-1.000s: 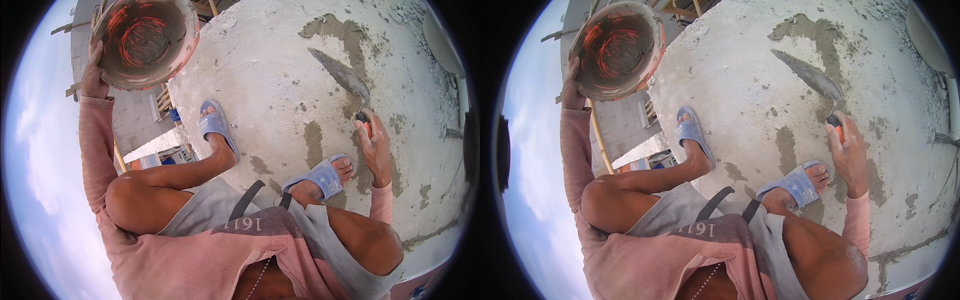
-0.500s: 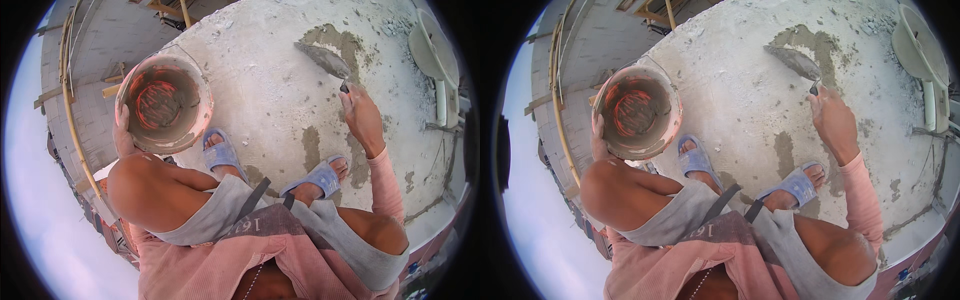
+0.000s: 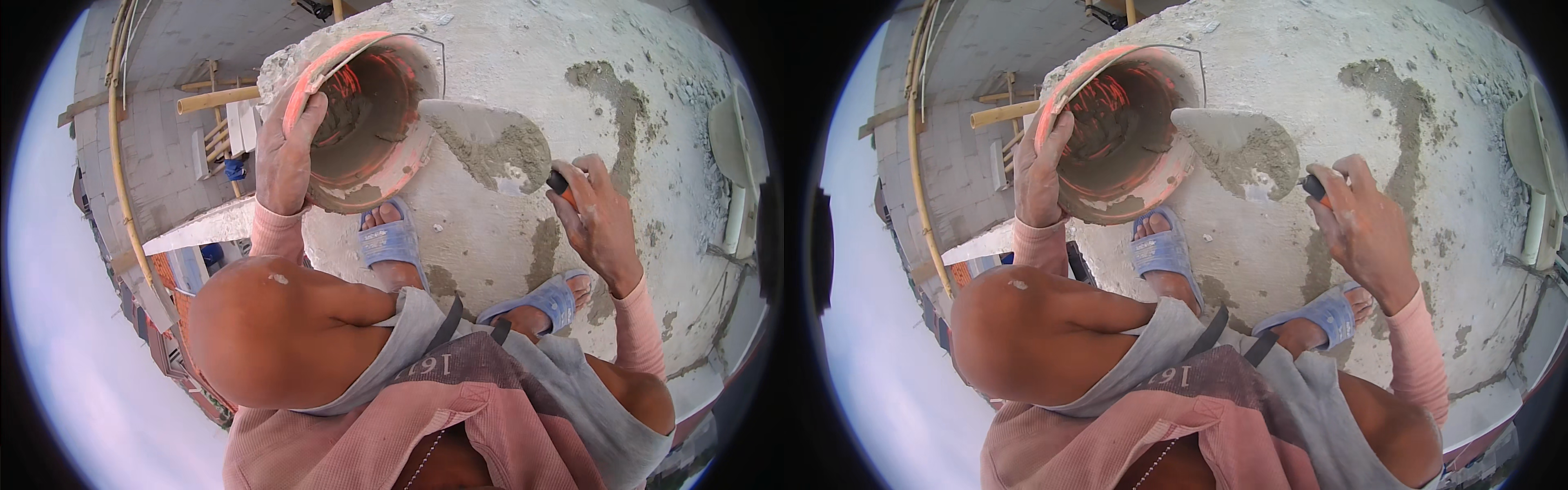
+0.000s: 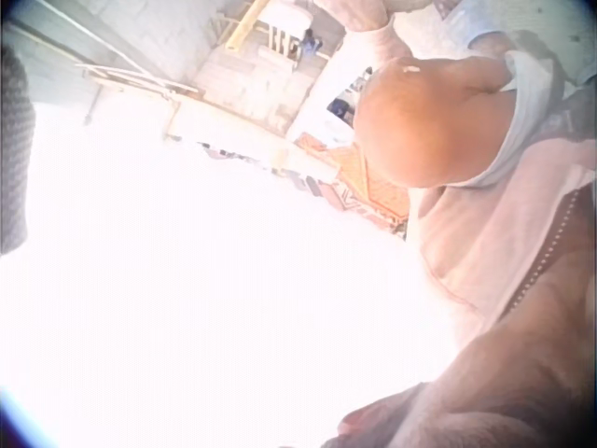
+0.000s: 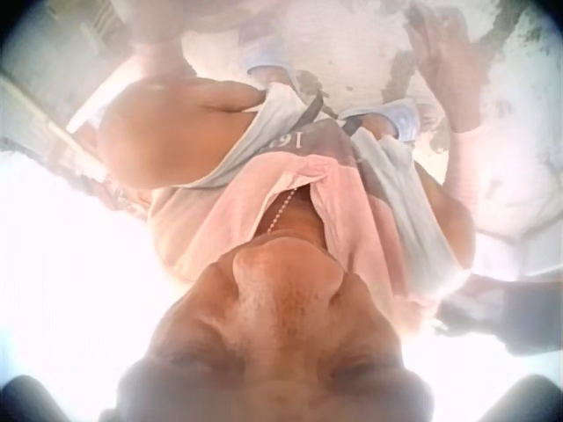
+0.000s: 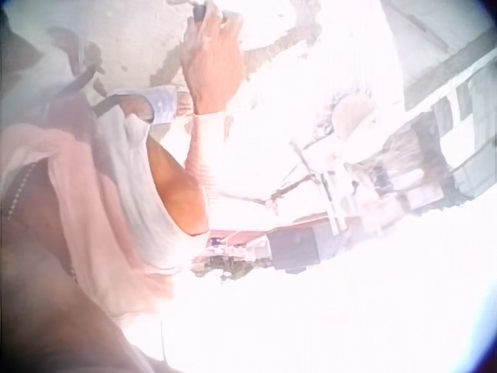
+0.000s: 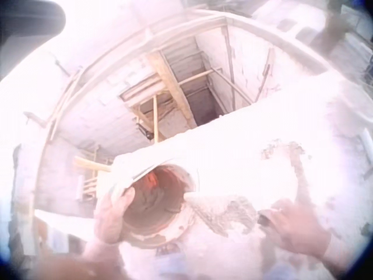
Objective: The person applies mortar to the top of a concrete structure using a trowel, taking mortar from a bucket.
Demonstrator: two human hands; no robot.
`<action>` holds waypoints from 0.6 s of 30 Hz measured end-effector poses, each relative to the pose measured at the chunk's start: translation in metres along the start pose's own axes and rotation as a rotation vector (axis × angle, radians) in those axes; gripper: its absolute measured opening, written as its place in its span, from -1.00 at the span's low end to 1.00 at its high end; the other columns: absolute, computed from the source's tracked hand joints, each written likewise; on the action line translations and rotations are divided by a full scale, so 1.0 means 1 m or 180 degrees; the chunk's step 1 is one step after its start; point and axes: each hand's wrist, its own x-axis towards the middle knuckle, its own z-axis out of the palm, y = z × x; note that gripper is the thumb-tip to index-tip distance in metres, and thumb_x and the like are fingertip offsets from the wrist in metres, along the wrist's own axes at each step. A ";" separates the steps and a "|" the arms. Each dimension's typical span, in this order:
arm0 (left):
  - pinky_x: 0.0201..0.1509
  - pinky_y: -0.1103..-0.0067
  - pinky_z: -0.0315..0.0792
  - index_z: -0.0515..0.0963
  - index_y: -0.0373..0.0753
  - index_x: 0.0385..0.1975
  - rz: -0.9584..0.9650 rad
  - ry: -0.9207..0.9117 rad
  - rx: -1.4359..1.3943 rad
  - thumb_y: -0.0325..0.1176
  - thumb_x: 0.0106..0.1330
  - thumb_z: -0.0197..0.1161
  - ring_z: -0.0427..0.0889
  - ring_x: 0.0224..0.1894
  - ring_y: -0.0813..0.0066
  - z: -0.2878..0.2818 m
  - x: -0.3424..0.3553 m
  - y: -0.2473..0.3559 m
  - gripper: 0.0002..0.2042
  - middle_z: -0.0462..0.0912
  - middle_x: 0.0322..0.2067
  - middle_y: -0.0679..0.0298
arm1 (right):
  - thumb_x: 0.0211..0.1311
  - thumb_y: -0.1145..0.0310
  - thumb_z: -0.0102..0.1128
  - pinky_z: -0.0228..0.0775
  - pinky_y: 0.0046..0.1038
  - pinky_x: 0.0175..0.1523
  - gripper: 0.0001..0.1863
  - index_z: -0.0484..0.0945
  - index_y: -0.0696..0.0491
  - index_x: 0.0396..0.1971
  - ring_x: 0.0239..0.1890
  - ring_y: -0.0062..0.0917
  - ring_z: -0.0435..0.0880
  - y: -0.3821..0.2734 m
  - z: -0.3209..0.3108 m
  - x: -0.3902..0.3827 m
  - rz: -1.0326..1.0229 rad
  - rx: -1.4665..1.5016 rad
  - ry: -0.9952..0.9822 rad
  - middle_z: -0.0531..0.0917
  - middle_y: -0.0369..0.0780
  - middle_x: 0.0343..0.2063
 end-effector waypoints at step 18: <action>0.31 0.48 0.37 0.46 -0.42 0.27 -0.0107 -0.0339 -0.0221 -0.26 0.45 0.22 0.52 0.20 0.45 0.038 -0.002 0.016 -0.52 0.58 0.15 0.16 | 0.18 0.37 0.25 0.65 -0.26 -0.22 -0.71 0.65 0.13 -0.10 -0.18 -0.27 0.74 -0.069 0.075 0.062 -0.1078 -0.0022 -0.0576 0.68 -0.17 -0.20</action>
